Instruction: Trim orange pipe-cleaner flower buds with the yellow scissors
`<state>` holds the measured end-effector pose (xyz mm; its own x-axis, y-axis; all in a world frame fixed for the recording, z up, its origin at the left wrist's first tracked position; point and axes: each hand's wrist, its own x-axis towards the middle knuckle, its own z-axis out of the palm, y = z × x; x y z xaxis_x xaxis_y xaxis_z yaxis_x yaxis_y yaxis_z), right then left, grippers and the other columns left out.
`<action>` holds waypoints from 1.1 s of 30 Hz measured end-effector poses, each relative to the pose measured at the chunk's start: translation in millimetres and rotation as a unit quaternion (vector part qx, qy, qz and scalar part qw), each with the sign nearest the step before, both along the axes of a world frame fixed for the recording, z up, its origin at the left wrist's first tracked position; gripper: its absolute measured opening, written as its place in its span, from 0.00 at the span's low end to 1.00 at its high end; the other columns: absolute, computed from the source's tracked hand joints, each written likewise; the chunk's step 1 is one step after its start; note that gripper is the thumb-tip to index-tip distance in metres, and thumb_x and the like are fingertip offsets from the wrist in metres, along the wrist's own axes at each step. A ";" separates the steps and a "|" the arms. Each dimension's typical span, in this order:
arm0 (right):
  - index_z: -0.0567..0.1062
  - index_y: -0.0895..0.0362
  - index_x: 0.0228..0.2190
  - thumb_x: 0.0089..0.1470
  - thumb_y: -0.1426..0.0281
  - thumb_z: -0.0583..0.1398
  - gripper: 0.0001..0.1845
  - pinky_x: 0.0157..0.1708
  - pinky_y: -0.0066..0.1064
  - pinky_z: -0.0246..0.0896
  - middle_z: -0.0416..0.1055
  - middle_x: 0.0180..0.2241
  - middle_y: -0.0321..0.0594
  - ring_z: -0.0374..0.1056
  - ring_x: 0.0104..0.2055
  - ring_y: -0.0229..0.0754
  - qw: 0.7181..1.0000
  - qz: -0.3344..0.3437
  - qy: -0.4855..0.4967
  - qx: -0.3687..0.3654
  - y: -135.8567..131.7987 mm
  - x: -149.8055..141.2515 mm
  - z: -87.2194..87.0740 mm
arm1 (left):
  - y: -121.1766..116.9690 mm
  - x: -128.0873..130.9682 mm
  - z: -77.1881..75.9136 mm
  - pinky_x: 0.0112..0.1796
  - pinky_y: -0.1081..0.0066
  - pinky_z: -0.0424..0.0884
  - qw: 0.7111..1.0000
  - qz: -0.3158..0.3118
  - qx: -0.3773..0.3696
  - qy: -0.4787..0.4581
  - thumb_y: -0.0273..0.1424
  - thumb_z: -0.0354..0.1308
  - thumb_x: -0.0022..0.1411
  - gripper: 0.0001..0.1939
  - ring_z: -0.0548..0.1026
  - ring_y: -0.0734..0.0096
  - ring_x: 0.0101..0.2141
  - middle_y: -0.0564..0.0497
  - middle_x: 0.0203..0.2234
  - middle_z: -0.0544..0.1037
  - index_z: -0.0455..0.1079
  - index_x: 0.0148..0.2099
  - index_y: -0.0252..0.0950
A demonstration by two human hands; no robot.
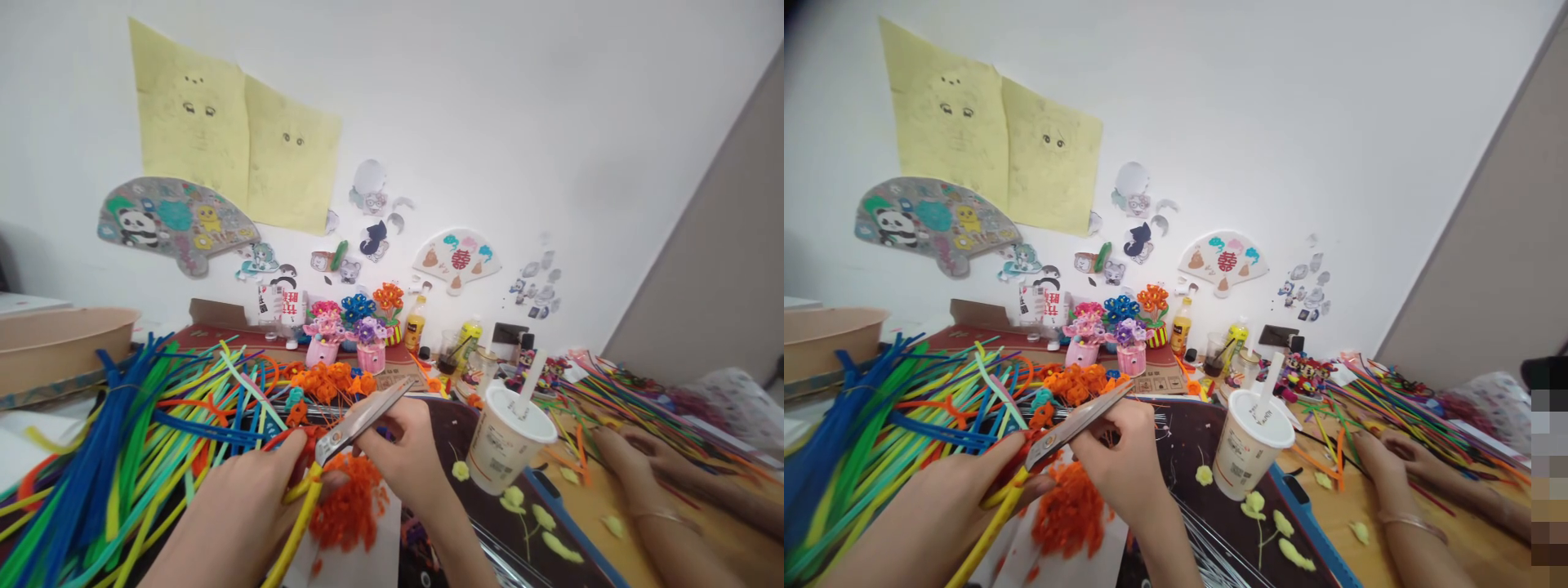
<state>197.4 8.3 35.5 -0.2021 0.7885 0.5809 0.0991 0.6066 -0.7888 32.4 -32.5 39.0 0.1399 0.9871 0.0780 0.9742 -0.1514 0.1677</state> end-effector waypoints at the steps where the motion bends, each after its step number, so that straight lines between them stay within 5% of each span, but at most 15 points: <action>1: 0.78 0.60 0.23 0.47 0.76 0.60 0.07 0.24 0.28 0.62 0.72 0.21 0.38 0.67 0.24 0.39 1.000 0.003 0.001 0.004 0.0 -0.2 0.1 | -0.2 0.1 0.5 0.31 0.64 0.67 1.000 0.000 -0.006 0.002 0.35 0.43 0.64 0.15 0.81 0.48 0.34 0.44 0.31 0.83 0.69 0.44 0.37; 9: 0.80 0.61 0.24 0.47 0.75 0.60 0.08 0.23 0.27 0.62 0.73 0.21 0.39 0.67 0.23 0.39 1.000 -0.002 0.003 -0.003 2.0 -2.3 -2.4 | 1.5 0.0 -1.5 0.31 0.65 0.68 1.000 0.002 -0.007 -0.010 0.39 0.42 0.65 0.18 0.81 0.50 0.35 0.42 0.32 0.83 0.70 0.42 0.37; 19: 0.75 0.60 0.20 0.43 0.76 0.58 0.06 0.22 0.28 0.60 0.68 0.18 0.35 0.64 0.20 0.37 0.998 -0.008 0.026 -0.049 3.9 -5.5 -2.7 | 10.7 -7.4 -27.1 0.30 0.74 0.68 0.987 -0.006 0.073 -0.143 0.41 0.50 0.60 0.13 0.81 0.61 0.30 0.49 0.25 0.82 0.74 0.37 0.43; 25: 0.71 0.58 0.21 0.47 0.70 0.59 0.06 0.21 0.27 0.60 0.68 0.18 0.34 0.65 0.19 0.37 0.991 -0.006 0.065 -0.113 9.4 -4.4 -2.5 | 12.4 -6.6 -12.1 0.26 0.72 0.65 0.978 0.040 0.064 -0.196 0.44 0.53 0.54 0.14 0.78 0.62 0.23 0.49 0.20 0.80 0.73 0.29 0.42; 29: 0.69 0.57 0.22 0.51 0.69 0.58 0.08 0.23 0.27 0.60 0.67 0.19 0.34 0.64 0.21 0.37 0.997 -0.041 0.031 -0.066 12.2 3.0 1.9 | 10.8 -6.4 -4.5 0.20 0.73 0.61 0.941 0.059 0.064 -0.326 0.48 0.50 0.53 0.19 0.72 0.67 0.18 0.50 0.15 0.76 0.69 0.22 0.40; 33: 0.68 0.57 0.22 0.51 0.73 0.55 0.08 0.27 0.27 0.57 0.66 0.21 0.34 0.63 0.24 0.37 0.992 -0.093 -0.079 0.038 12.2 11.0 5.6 | 11.8 -5.4 -9.5 0.13 0.77 0.51 0.860 0.044 0.020 -0.508 0.50 0.54 0.51 0.21 0.57 0.78 0.11 0.60 0.07 0.60 0.70 0.22 0.38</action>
<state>208.4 20.5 41.2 -0.1508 0.7764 0.6119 0.3341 0.6226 -0.7077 27.0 -20.7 29.5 -0.0959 0.9840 0.1504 0.3364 -0.1102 0.9352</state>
